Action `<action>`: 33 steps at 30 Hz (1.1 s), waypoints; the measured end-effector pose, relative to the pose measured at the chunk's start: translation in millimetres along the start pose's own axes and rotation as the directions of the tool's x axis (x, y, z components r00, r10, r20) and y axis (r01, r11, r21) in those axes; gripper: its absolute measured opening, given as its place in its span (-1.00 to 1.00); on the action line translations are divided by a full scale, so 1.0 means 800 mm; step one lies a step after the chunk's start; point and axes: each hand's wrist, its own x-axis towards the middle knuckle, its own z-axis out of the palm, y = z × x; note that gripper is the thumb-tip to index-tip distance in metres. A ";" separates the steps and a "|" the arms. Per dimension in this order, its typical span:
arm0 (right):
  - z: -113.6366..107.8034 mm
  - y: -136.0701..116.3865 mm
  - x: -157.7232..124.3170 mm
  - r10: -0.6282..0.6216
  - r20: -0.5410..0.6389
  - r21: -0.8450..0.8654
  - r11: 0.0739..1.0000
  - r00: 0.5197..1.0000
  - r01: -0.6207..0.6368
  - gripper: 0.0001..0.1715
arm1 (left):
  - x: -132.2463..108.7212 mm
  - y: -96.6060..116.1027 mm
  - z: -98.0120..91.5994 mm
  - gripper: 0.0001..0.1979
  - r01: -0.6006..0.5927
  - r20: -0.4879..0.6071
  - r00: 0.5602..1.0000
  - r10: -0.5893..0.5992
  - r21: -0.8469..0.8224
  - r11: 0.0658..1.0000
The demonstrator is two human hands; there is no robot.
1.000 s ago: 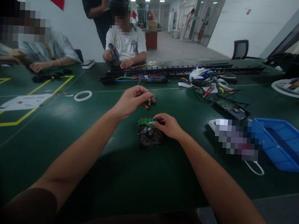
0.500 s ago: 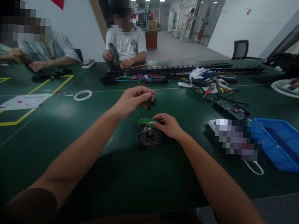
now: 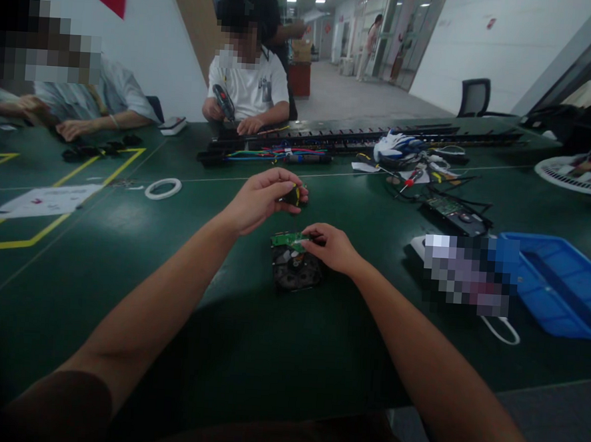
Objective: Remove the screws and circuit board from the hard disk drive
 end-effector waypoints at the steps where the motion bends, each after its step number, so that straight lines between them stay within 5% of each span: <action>1: 0.000 -0.001 0.000 0.002 -0.001 -0.003 1.000 1.000 -0.002 -0.67 | 0.000 0.000 0.000 -0.92 0.003 0.000 1.000 -0.003 0.002 1.000; 19: 0.001 -0.001 0.001 0.011 -0.006 0.035 0.999 1.000 -0.011 -0.66 | -0.002 -0.004 -0.005 -0.83 -0.094 0.043 0.995 0.087 0.238 0.967; 25: 0.000 -0.004 0.000 0.017 0.001 0.035 0.999 1.000 -0.017 -0.65 | -0.005 0.000 -0.001 -0.81 -0.043 0.087 0.996 0.029 0.156 0.987; 33: 0.000 -0.002 0.000 0.015 -0.005 0.021 1.000 1.000 -0.015 -0.67 | -0.004 0.004 0.004 -0.92 0.058 0.016 0.998 -0.059 0.044 0.997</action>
